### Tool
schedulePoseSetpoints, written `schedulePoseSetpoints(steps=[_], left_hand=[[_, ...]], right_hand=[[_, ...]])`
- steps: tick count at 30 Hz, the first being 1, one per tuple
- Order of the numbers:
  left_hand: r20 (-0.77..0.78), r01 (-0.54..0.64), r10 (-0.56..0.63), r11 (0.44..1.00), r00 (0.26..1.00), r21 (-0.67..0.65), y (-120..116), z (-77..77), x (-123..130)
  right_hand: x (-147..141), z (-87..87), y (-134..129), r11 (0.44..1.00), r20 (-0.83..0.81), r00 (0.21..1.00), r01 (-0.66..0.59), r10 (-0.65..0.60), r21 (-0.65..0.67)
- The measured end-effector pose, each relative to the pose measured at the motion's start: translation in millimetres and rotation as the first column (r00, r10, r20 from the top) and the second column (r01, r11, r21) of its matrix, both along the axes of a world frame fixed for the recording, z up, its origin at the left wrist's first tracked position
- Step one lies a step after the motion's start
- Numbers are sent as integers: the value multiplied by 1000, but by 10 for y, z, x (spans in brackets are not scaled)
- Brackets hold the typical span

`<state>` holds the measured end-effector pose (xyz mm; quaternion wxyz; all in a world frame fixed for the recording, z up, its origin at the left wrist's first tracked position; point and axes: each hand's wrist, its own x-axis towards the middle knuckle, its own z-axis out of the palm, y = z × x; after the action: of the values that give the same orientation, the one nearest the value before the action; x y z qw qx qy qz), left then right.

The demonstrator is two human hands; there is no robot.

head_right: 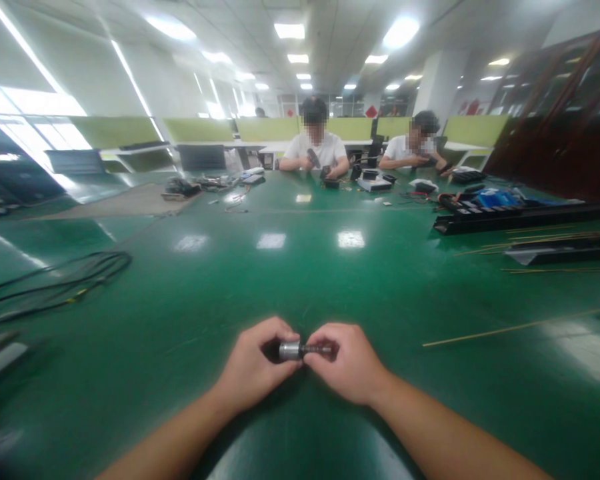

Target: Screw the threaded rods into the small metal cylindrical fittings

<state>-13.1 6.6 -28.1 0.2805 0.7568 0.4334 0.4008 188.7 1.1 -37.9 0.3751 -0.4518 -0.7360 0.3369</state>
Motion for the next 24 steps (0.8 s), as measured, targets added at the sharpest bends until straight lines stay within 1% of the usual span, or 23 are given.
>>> schedulePoseSetpoints(steps=[8, 18, 24], left_hand=[[-1, -10, 10, 1000, 1000, -5, 9, 2, -1], [18, -19, 19, 1000, 1000, 7, 13, 15, -5], [34, -9, 9, 1000, 999, 15, 7, 21, -2]], right_hand=[[11, 11, 7, 1000, 1, 1000, 5, -5, -15], [10, 4, -15, 998, -39, 999, 2, -5, -65], [-5, 7, -24, 996, -33, 999, 16, -19, -92]])
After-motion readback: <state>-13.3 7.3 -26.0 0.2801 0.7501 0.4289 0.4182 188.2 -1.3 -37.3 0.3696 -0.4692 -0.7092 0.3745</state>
